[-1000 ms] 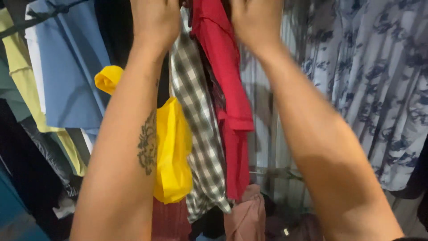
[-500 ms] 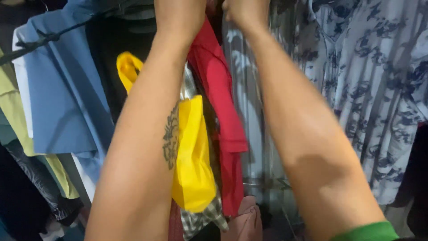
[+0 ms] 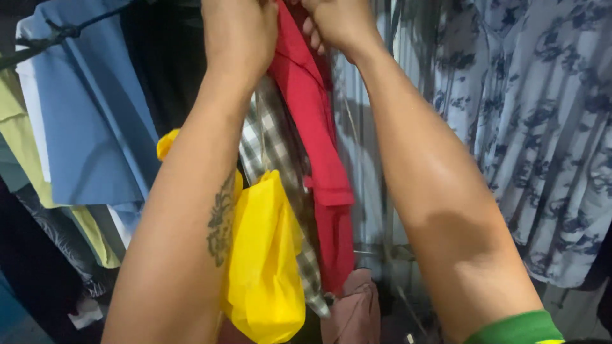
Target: The person gathers scattered items from the floor, including a toy gun, a plastic basket, a small white device, a bag, a book, a mat, a Rubik's cube, and a shoe, and places them into a cardboard box. They also hang a yellow cloth on a clothes rack.
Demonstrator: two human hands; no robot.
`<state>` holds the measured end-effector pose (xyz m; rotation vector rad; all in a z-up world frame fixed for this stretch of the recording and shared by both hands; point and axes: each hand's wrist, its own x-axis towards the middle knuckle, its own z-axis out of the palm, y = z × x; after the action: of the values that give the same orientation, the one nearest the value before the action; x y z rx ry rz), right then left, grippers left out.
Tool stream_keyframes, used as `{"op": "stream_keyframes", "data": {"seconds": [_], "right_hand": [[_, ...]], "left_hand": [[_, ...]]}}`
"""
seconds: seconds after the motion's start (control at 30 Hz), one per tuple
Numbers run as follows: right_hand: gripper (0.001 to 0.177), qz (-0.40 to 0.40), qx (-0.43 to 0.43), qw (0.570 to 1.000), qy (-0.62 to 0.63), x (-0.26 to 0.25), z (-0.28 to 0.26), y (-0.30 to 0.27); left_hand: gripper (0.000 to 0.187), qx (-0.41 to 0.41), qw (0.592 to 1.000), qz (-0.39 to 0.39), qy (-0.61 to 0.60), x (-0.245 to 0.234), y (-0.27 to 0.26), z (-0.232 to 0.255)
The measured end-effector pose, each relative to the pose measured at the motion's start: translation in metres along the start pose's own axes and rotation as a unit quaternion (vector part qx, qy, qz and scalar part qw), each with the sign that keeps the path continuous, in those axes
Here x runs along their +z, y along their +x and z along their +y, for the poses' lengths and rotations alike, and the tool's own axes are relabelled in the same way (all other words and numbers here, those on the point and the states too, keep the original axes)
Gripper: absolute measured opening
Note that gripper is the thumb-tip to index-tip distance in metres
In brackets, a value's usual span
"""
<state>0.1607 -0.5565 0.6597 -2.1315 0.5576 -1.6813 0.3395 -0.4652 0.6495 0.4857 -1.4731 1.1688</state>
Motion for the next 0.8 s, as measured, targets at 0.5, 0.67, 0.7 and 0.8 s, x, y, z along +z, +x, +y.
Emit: {"op": "stream_keyframes", "data": {"seconds": [0.5,0.67,0.7,0.8], "right_hand": [[0.014,0.075,-0.112,0.990,-0.037,0.004,0.039,-0.029],[0.015,0.112,-0.124,0.984,-0.055,0.004,0.041,-0.037],[0.016,0.121,-0.113,0.985,-0.057,0.004,0.041,-0.038],[0.015,0.153,-0.158,0.965,-0.142,-0.002,0.041,-0.043]], "left_hand": [[0.018,-0.291,0.945,-0.116,-0.099,-0.012,-0.037,0.028],[0.041,-0.202,0.973,-0.074,-0.081,-0.013,-0.046,0.040],[0.047,-0.209,0.971,-0.080,-0.086,-0.013,-0.047,0.042],[0.062,-0.222,0.966,-0.091,-0.092,-0.012,-0.052,0.048]]}}
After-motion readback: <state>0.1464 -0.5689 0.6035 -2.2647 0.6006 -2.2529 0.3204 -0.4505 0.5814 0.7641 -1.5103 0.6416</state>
